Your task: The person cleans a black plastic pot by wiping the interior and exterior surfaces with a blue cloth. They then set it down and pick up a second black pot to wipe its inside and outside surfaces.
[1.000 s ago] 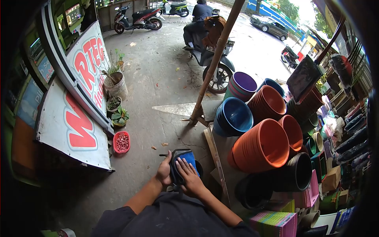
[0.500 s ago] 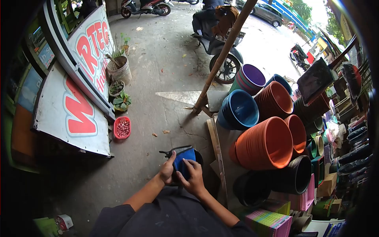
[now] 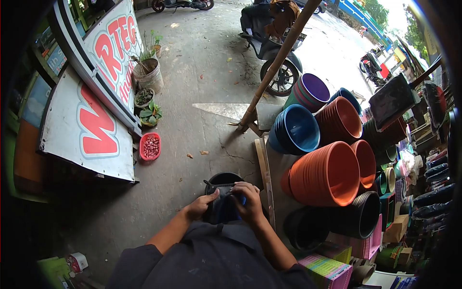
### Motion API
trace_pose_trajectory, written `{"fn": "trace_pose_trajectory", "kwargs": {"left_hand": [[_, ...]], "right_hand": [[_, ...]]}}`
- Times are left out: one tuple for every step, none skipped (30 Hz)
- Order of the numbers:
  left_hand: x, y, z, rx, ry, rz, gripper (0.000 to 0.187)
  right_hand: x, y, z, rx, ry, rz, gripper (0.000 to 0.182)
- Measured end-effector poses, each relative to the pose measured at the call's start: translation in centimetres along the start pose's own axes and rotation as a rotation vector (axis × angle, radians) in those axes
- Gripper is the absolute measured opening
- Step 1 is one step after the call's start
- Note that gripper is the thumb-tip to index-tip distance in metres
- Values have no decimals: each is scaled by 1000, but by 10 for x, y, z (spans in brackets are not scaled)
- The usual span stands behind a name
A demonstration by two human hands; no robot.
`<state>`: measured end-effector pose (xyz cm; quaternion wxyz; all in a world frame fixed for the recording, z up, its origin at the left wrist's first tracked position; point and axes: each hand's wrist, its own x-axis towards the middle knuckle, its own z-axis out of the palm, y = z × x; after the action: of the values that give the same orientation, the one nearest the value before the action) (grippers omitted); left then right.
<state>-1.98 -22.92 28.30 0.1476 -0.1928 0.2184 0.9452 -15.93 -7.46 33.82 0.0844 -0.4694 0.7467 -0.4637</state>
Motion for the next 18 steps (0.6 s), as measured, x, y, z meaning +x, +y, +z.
{"fn": "trace_pose_trajectory", "kwargs": {"left_hand": [[-1, -1, -1, 1, 0, 2, 53], [-1, -2, -1, 98, 34, -13, 54], [-2, -2, 1, 195, 67, -29, 55], [-2, -3, 4, 197, 66, -26, 55], [-2, -4, 9, 198, 33, 21, 55], [-2, -4, 12, 199, -1, 67, 56], [-2, -6, 12, 199, -3, 66, 56], [-2, -8, 12, 211, -35, 102, 57], [-2, -8, 14, 223, -69, 137, 58], [0, -8, 17, 223, -70, 135, 58], [3, -9, 22, 273, -3, 146, 58], [4, -8, 25, 324, 65, 159, 58], [4, -8, 24, 323, 65, 160, 58], [2, -7, 23, 90, 17, 140, 55], [0, -6, 21, -143, -32, 119, 53], [-2, -4, 20, -143, -32, 117, 53], [-5, -2, 19, -192, -37, 132, 52], [-8, 1, 19, -240, -41, 149, 51]], "right_hand": [[0, 1, 2, 0, 0, -2, 29], [-1, 1, 3, -15, 17, 38, 26], [0, -1, 4, -31, 34, 78, 24], [1, -3, 5, -31, 35, 75, 24], [2, -6, 6, -67, 42, 76, 24], [3, -9, 9, -104, 49, 78, 25], [3, -11, 14, -105, 50, 79, 25], [2, -15, 21, -152, 171, 74, 23], [1, -17, 26, -198, 292, 69, 22], [-2, -19, 29, -200, 293, 72, 22], [-5, -20, 30, -301, 283, 33, 25], [-7, -22, 31, -400, 272, -8, 29], [-9, -25, 30, -400, 271, -8, 29], [-10, -29, 30, -388, 156, 8, 41], [-12, -34, 29, -376, 42, 26, 54], [-14, -36, 29, -364, -72, 43, 66], [-16, -29, 26, -401, -142, 18, 77], [-18, -22, 25, -400, -142, 18, 77]]}}
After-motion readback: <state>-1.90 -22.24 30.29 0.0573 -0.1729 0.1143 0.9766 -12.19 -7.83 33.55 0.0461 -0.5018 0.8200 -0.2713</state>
